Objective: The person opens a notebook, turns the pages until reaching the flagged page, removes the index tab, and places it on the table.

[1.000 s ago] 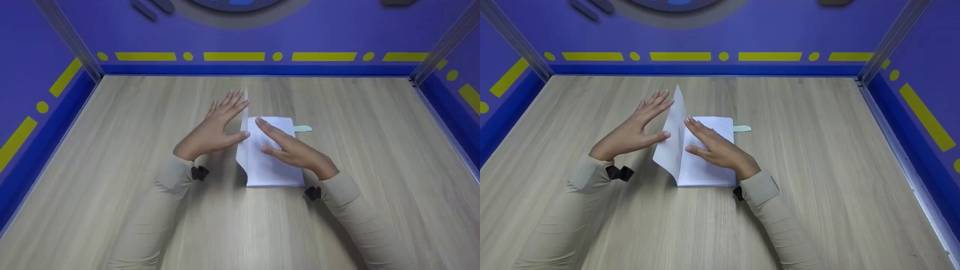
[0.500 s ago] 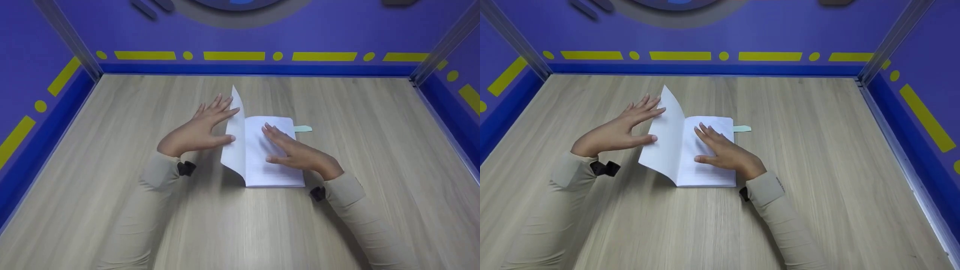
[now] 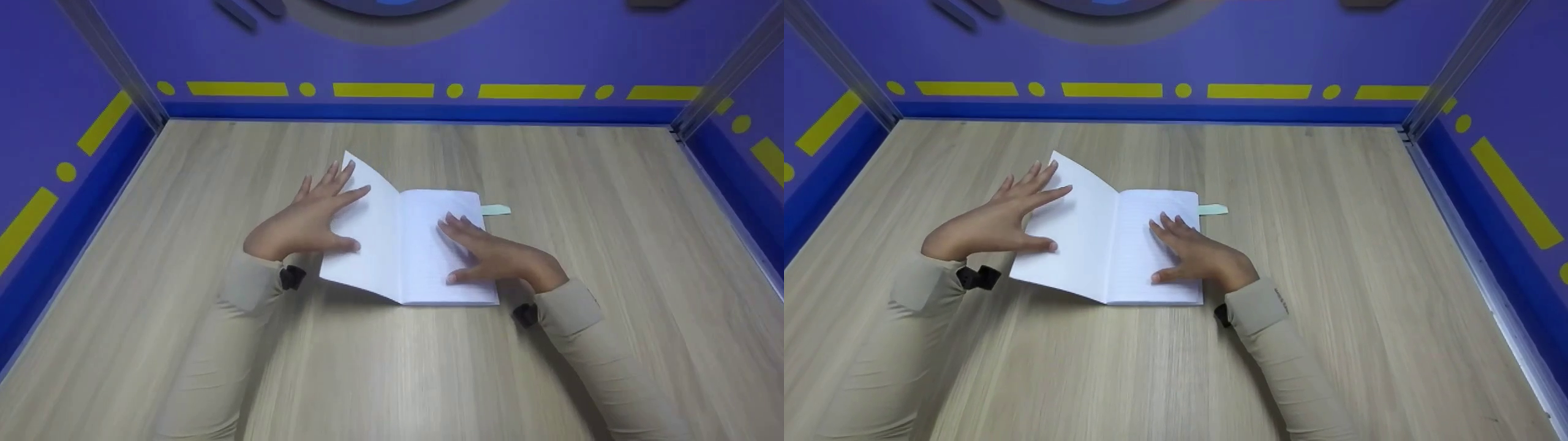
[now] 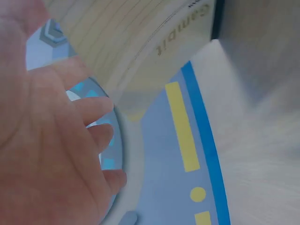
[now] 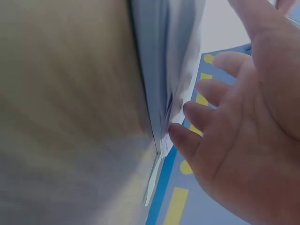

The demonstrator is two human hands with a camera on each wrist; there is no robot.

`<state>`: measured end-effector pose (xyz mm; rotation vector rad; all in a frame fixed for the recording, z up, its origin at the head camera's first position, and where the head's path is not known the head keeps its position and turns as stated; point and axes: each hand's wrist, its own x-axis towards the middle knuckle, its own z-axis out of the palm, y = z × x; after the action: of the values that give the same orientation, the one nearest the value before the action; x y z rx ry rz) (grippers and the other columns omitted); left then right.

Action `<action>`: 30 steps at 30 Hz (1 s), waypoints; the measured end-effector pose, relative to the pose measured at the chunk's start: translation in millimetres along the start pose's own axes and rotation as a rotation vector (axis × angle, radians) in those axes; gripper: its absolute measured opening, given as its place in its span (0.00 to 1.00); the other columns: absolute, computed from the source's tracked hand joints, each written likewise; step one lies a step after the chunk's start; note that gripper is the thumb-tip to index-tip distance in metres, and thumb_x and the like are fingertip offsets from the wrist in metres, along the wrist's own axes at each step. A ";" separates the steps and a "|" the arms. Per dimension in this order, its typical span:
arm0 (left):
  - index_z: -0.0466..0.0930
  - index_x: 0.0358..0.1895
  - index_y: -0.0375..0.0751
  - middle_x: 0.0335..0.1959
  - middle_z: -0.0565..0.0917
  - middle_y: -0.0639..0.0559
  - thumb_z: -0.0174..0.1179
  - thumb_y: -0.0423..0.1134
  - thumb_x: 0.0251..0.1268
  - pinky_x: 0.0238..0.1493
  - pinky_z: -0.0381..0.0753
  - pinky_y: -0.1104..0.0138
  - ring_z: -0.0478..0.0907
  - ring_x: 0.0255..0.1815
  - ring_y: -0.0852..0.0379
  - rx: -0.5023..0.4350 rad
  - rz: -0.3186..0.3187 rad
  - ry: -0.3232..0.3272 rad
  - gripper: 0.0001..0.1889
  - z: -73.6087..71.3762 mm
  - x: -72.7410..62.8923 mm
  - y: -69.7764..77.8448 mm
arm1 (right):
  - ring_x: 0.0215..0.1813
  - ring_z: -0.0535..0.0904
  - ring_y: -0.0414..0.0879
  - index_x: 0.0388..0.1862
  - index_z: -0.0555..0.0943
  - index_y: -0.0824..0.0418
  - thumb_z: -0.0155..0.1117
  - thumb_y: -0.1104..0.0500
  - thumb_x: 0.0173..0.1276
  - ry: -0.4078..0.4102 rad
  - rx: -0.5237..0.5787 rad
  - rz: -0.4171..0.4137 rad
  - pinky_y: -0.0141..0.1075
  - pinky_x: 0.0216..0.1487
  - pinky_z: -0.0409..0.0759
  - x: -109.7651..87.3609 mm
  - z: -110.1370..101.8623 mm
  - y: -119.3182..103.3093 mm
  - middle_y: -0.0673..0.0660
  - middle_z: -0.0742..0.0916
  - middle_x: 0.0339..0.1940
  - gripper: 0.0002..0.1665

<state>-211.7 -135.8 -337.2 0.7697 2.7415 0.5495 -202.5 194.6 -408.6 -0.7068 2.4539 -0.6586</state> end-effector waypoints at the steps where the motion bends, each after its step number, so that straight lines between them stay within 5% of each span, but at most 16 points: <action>1: 0.55 0.75 0.54 0.80 0.35 0.51 0.70 0.51 0.52 0.74 0.24 0.44 0.25 0.79 0.49 0.006 -0.007 -0.003 0.47 1.8 0.1 -1.9 | 0.80 0.30 0.52 0.79 0.39 0.51 0.67 0.38 0.59 -0.009 -0.005 0.010 0.53 0.78 0.40 -0.3 0.1 0.7 0.54 0.39 0.81 0.62; 12: 0.48 0.77 0.50 0.79 0.34 0.42 0.71 0.59 0.46 0.71 0.23 0.39 0.24 0.78 0.41 0.053 -0.082 -0.155 0.56 19.9 2.6 -24.3 | 0.80 0.32 0.55 0.79 0.44 0.50 0.68 0.39 0.58 -0.060 -0.071 0.064 0.55 0.77 0.40 -2.9 -2.7 3.5 0.56 0.40 0.80 0.60; 19: 0.46 0.77 0.49 0.78 0.32 0.41 0.73 0.56 0.45 0.74 0.23 0.44 0.24 0.78 0.43 -0.015 -0.165 -0.226 0.58 38.5 7.3 -32.2 | 0.80 0.31 0.56 0.79 0.46 0.51 0.69 0.41 0.58 -0.073 -0.071 0.062 0.56 0.77 0.39 -2.0 -2.1 5.0 0.56 0.40 0.80 0.59; 30: 0.39 0.78 0.45 0.77 0.25 0.41 0.74 0.51 0.46 0.77 0.32 0.50 0.20 0.78 0.46 -0.187 -0.162 -0.291 0.61 52.7 17.5 -36.0 | 0.80 0.30 0.58 0.79 0.44 0.55 0.70 0.44 0.58 -0.095 -0.065 0.023 0.56 0.77 0.38 -2.6 -6.8 12.6 0.59 0.39 0.80 0.60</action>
<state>-225.3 -139.5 -401.8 0.5301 2.4174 0.5964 -208.9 207.7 -409.7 -0.7167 2.4017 -0.5263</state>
